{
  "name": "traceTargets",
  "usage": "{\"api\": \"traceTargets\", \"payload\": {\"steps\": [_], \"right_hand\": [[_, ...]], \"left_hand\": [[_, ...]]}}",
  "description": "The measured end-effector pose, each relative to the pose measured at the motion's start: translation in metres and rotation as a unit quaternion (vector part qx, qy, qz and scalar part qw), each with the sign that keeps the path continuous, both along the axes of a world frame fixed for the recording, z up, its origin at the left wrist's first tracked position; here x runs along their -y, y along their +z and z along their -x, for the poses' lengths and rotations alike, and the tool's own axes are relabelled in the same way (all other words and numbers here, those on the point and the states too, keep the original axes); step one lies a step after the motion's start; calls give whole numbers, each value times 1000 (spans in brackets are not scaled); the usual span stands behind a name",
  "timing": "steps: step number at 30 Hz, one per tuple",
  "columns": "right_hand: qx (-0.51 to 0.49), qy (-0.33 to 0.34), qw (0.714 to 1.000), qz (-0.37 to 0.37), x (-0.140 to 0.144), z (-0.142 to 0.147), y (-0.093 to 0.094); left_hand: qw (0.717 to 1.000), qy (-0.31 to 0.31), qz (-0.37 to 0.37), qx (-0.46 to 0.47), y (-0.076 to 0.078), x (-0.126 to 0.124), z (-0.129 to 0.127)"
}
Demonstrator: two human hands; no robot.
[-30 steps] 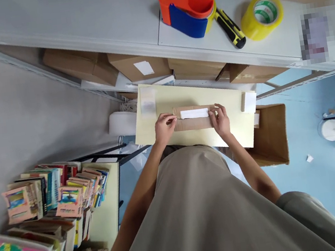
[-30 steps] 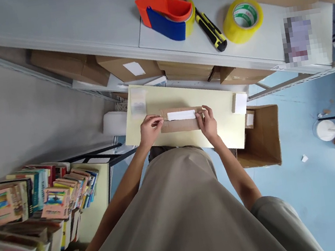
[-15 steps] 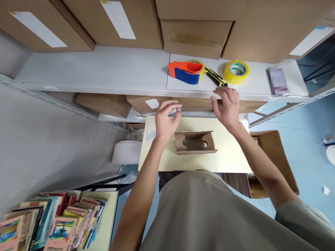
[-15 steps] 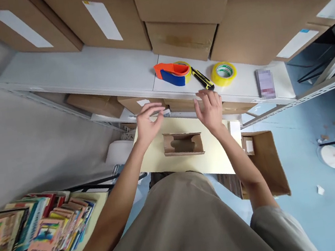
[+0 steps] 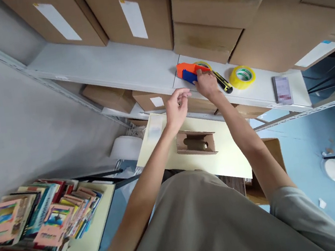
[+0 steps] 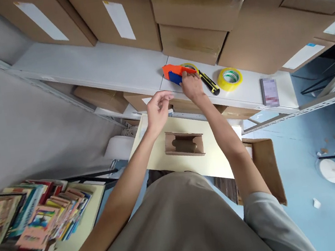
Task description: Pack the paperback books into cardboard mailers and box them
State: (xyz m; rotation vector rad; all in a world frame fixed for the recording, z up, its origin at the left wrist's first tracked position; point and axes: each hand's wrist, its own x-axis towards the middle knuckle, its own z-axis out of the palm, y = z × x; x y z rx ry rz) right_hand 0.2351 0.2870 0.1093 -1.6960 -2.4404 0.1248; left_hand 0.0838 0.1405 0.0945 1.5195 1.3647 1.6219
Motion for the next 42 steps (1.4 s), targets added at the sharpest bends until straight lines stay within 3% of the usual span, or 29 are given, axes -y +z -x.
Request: {"api": "traceTargets", "payload": {"steps": [2,4,8,11,15,21,24,28,32,34,37,42], "right_hand": [[-83,2,996,14,27,-11,-8],[-214,34,975,49,71,-22,-17],[-472,63,861,179,174,-29,-36],[-542,17,799,258,230,-25,-48],[-555,-25,771,312,260,-25,-59],[-495,-24,791,359,267,-35,-62],[-466,-24,800,378,266,-37,-60],[-470,-22,780,412,263,-37,-52],[-461,-2,746,481,264,-40,-36],[-429,16,761,487,266,-43,-26],[-365,48,807,462,267,-44,-13],[-260,83,858,435,266,-39,9]], "left_hand": [[999,10,26,36,-16,27,3],[997,14,39,69,-31,61,3],[992,5,70,108,-48,129,-6],[986,23,122,107,-51,164,-11],[983,46,159,79,-49,185,-11],[958,-15,268,106,-39,199,-12],[956,-42,274,93,-33,203,-12],[954,-34,285,83,-28,205,1],[945,11,297,134,-26,193,34],[939,-20,303,162,-23,182,54],[928,-84,310,188,-16,166,77],[910,-130,329,215,-7,151,97]]}}
